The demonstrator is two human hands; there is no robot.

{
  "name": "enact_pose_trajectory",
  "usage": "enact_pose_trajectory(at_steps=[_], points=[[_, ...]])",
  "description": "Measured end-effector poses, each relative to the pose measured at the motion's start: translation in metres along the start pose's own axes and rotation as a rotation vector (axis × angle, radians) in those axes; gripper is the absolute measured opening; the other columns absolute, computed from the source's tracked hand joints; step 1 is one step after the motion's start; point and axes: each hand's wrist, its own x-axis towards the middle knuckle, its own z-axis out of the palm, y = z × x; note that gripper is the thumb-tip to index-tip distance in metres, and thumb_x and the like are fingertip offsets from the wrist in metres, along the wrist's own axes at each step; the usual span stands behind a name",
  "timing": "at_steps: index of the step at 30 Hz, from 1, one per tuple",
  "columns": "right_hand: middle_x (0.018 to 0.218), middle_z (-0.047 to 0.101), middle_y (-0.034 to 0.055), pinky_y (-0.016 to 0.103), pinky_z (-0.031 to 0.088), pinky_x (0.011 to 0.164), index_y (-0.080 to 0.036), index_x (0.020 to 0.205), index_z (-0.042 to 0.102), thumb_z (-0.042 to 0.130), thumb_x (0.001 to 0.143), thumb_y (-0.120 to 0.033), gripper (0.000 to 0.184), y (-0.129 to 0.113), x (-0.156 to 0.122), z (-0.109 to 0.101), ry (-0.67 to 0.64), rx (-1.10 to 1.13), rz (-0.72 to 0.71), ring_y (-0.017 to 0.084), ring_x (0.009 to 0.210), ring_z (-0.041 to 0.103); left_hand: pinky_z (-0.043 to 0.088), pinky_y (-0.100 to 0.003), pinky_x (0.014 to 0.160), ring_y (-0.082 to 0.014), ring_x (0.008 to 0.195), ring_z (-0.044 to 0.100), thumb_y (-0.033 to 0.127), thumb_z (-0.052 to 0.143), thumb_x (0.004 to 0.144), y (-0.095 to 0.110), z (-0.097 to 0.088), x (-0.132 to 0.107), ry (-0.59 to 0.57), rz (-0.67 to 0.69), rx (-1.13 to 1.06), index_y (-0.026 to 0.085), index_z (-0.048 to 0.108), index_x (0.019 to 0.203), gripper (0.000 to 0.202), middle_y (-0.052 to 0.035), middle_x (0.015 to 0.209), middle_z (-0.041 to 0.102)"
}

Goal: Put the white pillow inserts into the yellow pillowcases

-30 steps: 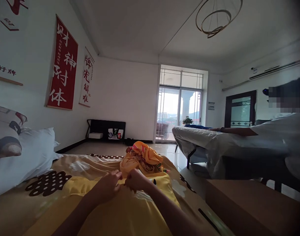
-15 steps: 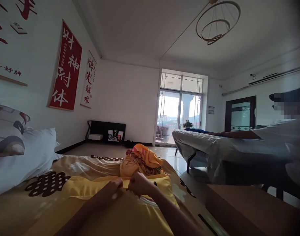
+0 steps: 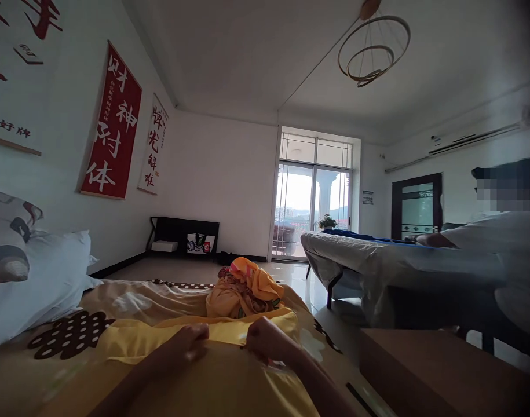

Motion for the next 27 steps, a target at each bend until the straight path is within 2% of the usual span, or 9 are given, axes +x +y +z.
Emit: enact_pose_trajectory(at_steps=[6,10,12,15,17,19,22,24,27], points=[[0.042,0.045,-0.0083,0.018,0.027,0.040,-0.017,0.052,0.051,0.050,0.065,-0.010,0.015,0.021,-0.010,-0.009,0.042,0.042,0.016,0.006,0.039,0.039,0.031,-0.026,0.065,-0.0158,0.073,0.044,0.031,0.045,0.076,0.000,0.000,0.003,-0.014,-0.010,0.028,0.021,0.038,0.074,0.012,0.0026,0.073,0.046],[0.057,0.050,-0.0066,0.017,0.030,0.048,-0.016,0.062,0.055,0.054,0.065,-0.010,0.007,0.043,-0.012,-0.010,0.206,0.032,0.033,0.007,0.054,0.044,0.037,-0.028,0.072,-0.0194,0.082,0.052,0.026,0.046,0.073,-0.005,0.006,0.009,-0.043,-0.107,0.169,0.021,0.041,0.075,0.008,-0.0006,0.083,0.057],[0.063,0.052,-0.0054,0.017,0.031,0.050,-0.016,0.068,0.056,0.056,0.064,-0.011,0.006,0.055,-0.012,-0.011,0.277,-0.002,0.045,0.008,0.059,0.045,0.039,-0.034,0.081,-0.0228,0.090,0.055,0.021,0.047,0.073,-0.003,0.012,0.013,-0.049,-0.171,0.302,0.020,0.046,0.080,0.007,-0.0040,0.093,0.062],[0.057,0.049,-0.0063,0.017,0.029,0.047,-0.017,0.065,0.055,0.054,0.064,-0.011,0.006,0.070,-0.013,-0.018,0.259,-0.025,0.035,0.007,0.053,0.043,0.035,-0.048,0.092,-0.0291,0.103,0.056,0.009,0.043,0.070,0.014,0.025,0.017,-0.002,-0.208,0.516,0.019,0.052,0.091,0.025,-0.0098,0.106,0.063],[0.047,0.043,-0.0082,0.018,0.025,0.042,-0.018,0.060,0.052,0.051,0.064,-0.011,0.008,0.077,-0.015,-0.025,0.219,-0.002,0.046,0.006,0.044,0.039,0.036,-0.047,0.093,-0.0288,0.106,0.053,0.004,0.044,0.064,0.037,0.034,0.017,0.041,-0.118,0.539,0.020,0.054,0.095,0.036,-0.0099,0.111,0.061],[0.041,0.039,-0.0094,0.018,0.021,0.038,-0.019,0.055,0.049,0.049,0.064,-0.010,0.012,0.082,-0.017,-0.031,0.198,0.021,0.079,0.006,0.037,0.035,0.039,-0.041,0.092,-0.0260,0.105,0.052,0.004,0.047,0.059,0.064,0.044,0.017,0.074,0.017,0.457,0.021,0.054,0.096,0.041,-0.0081,0.112,0.059],[0.035,0.038,-0.0095,0.018,0.019,0.034,-0.019,0.051,0.047,0.046,0.063,-0.009,0.016,0.086,-0.019,-0.035,0.141,0.076,0.067,0.006,0.031,0.033,0.039,-0.040,0.096,-0.0260,0.105,0.050,0.012,0.051,0.067,0.098,0.060,0.025,0.052,0.154,0.368,0.020,0.055,0.104,0.038,-0.0097,0.114,0.058],[0.033,0.039,-0.0090,0.018,0.020,0.032,-0.020,0.048,0.046,0.045,0.063,-0.009,0.018,0.087,-0.021,-0.035,0.095,0.127,0.030,0.006,0.029,0.033,0.040,-0.045,0.097,-0.0297,0.108,0.051,0.022,0.048,0.078,0.110,0.073,0.039,0.010,0.203,0.409,0.018,0.056,0.109,0.032,-0.0137,0.115,0.058],[0.033,0.041,-0.0085,0.018,0.022,0.031,-0.020,0.048,0.045,0.047,0.064,-0.009,0.019,0.086,-0.024,-0.034,0.102,0.146,0.008,0.007,0.029,0.036,0.044,-0.050,0.091,-0.0333,0.105,0.054,0.028,0.039,0.085,0.107,0.093,0.066,-0.038,0.255,0.499,0.013,0.060,0.106,0.033,-0.0179,0.110,0.061]])
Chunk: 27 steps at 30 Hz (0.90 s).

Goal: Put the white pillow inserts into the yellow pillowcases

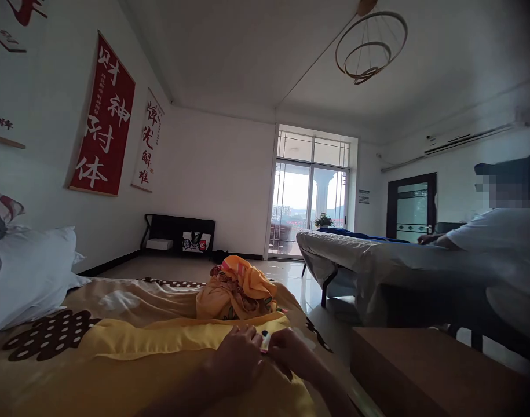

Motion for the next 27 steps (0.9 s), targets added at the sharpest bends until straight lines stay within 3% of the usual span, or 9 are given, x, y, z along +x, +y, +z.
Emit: enact_pose_trajectory(at_steps=[4,9,12,16,21,24,27], points=[[0.034,0.039,-0.0087,0.017,0.024,0.034,-0.018,0.049,0.048,0.048,0.064,-0.008,0.018,0.003,-0.007,0.000,0.051,-0.121,0.034,0.007,0.033,0.039,0.047,-0.045,0.089,-0.0309,0.101,0.059,0.024,0.037,0.086,-0.010,0.025,0.016,-0.053,0.008,-0.013,0.012,0.062,0.102,0.033,-0.0174,0.106,0.064],[0.040,0.037,-0.0099,0.017,0.024,0.035,-0.018,0.047,0.042,0.053,0.063,-0.009,0.022,0.025,-0.014,-0.009,0.130,-0.203,0.116,0.005,0.034,0.036,0.048,-0.039,0.078,-0.0296,0.094,0.064,0.026,0.042,0.084,-0.018,0.025,0.006,-0.133,-0.097,-0.156,0.016,0.065,0.096,0.028,-0.0144,0.101,0.069],[0.042,0.038,-0.0090,0.018,0.024,0.036,-0.019,0.048,0.042,0.051,0.063,-0.008,0.021,0.045,-0.017,-0.016,0.200,-0.286,0.174,0.006,0.034,0.036,0.044,-0.031,0.065,-0.0254,0.084,0.066,0.034,0.044,0.084,-0.024,0.029,0.000,-0.140,-0.131,-0.252,0.019,0.065,0.090,0.027,-0.0093,0.093,0.071],[0.045,0.041,-0.0071,0.019,0.025,0.038,-0.019,0.047,0.040,0.049,0.063,-0.007,0.022,0.063,-0.021,-0.020,0.183,-0.384,0.198,0.006,0.036,0.038,0.037,-0.027,0.060,-0.0204,0.080,0.062,0.046,0.042,0.086,-0.032,0.052,0.002,-0.071,-0.223,-0.463,0.019,0.063,0.081,0.034,-0.0038,0.086,0.069],[0.061,0.053,-0.0021,0.022,0.032,0.047,-0.019,0.053,0.046,0.053,0.067,-0.009,0.019,0.044,-0.034,-0.021,0.266,-0.523,0.213,0.010,0.051,0.049,0.041,-0.030,0.063,-0.0230,0.078,0.064,0.039,0.044,0.085,-0.031,0.070,0.003,-0.034,-0.132,-0.345,0.019,0.063,0.089,0.028,-0.0066,0.086,0.069],[0.071,0.064,0.0031,0.024,0.036,0.059,-0.019,0.059,0.057,0.057,0.071,-0.014,0.013,0.025,-0.041,-0.019,0.274,-0.700,0.183,0.017,0.071,0.059,0.048,-0.037,0.071,-0.0287,0.086,0.066,0.036,0.040,0.088,-0.021,0.064,-0.005,-0.063,-0.064,-0.215,0.016,0.064,0.098,0.033,-0.0128,0.096,0.069],[0.085,0.070,0.0074,0.025,0.035,0.064,-0.019,0.074,0.066,0.054,0.076,-0.014,0.013,0.023,-0.041,-0.011,0.278,-0.810,0.224,0.020,0.082,0.062,0.050,-0.043,0.082,-0.0304,0.095,0.064,0.033,0.035,0.092,-0.010,0.056,-0.013,-0.043,-0.016,-0.173,0.014,0.064,0.100,0.035,-0.0149,0.102,0.068]])
